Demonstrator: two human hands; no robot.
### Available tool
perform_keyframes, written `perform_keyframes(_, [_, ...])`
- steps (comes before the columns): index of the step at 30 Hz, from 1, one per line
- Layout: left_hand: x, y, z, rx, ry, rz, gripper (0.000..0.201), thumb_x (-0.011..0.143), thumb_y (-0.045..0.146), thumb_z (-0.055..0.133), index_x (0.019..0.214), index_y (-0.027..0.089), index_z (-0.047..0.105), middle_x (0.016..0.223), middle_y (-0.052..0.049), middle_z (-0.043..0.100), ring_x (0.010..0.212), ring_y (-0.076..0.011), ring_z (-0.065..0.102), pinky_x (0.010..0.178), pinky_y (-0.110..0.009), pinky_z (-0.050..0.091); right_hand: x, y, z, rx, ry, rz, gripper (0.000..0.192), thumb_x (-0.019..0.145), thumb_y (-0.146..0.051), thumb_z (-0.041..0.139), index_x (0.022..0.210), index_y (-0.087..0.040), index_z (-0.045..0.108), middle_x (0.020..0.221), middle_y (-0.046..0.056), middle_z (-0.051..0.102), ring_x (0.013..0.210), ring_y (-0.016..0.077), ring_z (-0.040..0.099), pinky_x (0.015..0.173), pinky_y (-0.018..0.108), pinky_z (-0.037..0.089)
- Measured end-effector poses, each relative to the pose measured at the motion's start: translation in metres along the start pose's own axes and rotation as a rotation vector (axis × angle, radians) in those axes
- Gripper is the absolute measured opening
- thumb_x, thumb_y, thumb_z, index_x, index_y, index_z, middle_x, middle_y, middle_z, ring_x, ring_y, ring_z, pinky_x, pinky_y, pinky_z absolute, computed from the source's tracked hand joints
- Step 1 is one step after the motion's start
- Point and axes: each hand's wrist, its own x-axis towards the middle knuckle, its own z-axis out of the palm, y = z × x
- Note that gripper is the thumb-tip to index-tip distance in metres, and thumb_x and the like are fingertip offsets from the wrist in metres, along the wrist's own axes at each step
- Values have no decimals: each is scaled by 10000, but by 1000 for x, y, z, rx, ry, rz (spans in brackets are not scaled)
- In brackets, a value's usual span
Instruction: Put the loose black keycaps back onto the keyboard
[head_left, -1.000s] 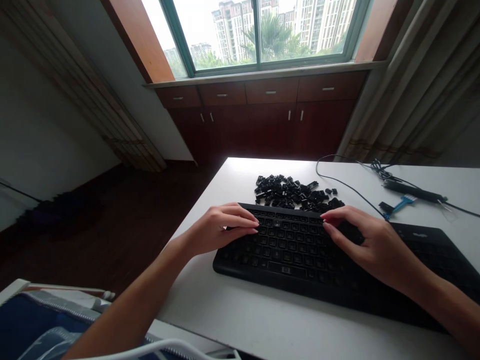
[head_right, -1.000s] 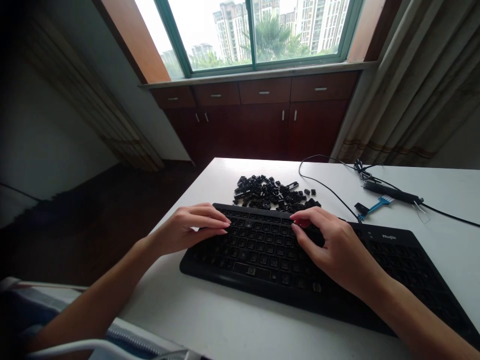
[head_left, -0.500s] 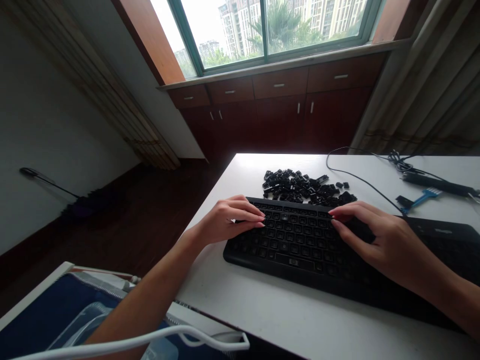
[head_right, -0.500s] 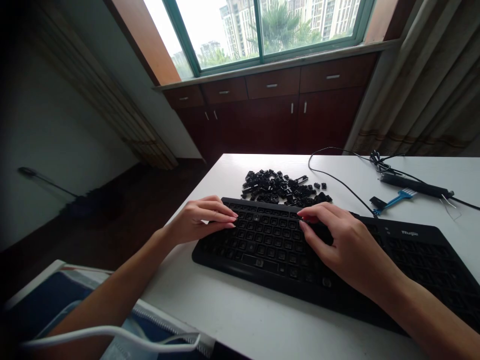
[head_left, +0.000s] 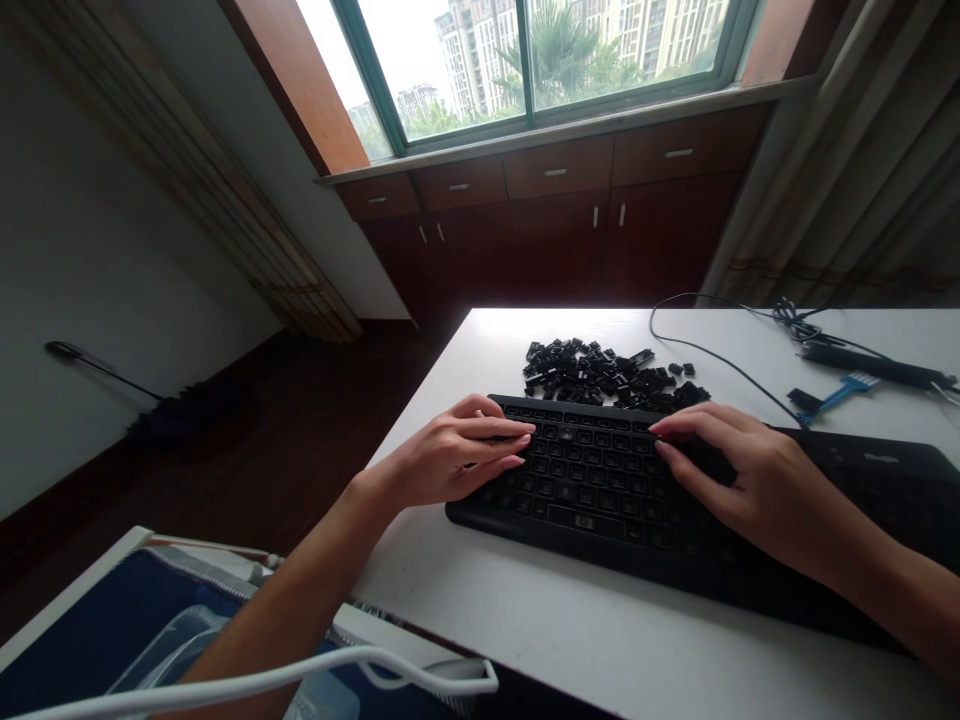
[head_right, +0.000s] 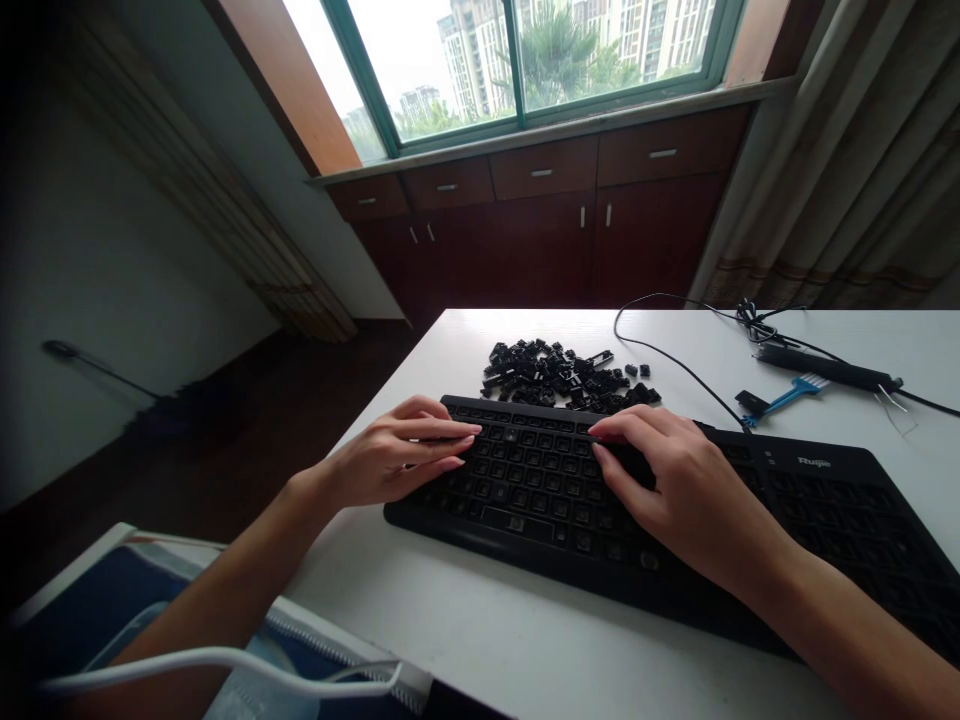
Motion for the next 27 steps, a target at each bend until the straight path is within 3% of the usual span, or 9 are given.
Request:
perform_keyframes(11, [1, 3, 2, 24, 18, 25, 417, 884, 100, 661, 1277, 238, 664, 1194, -32, 721, 1358, -250, 507, 1078, -449, 529, 0, 1, 1, 32, -21, 26, 176, 956, -357, 577, 1085, -266, 653, 1101, 52, 691, 1009, 223, 650, 913, 420, 526])
perform_keyframes(19, [4, 8, 1, 105, 1, -6, 318, 898, 133, 650, 1181, 261, 719, 1216, -9, 709, 1429, -300, 419, 1146, -547, 430, 0, 1, 1, 38, -30, 34, 181, 950, -365, 579, 1084, -268, 654, 1104, 56, 688, 1014, 233, 652, 912, 429, 529])
perform_keyframes(23, [2, 10, 3, 69, -6, -17, 284, 900, 130, 646, 1132, 266, 740, 1195, -18, 719, 1404, -289, 454, 1129, -526, 459, 1, 0, 0, 48, -45, 43, 182, 953, -358, 571, 1081, -260, 655, 1100, 62, 689, 1015, 236, 653, 911, 434, 531])
perform_keyframes(27, [-2, 8, 8, -23, 71, -64, 357, 903, 107, 644, 1224, 252, 699, 1213, -35, 713, 1333, -249, 527, 1053, -441, 543, 1, -1, 0, 46, -55, 36, 171, 954, -351, 574, 1083, -269, 652, 1115, 53, 680, 1022, 225, 644, 922, 436, 524])
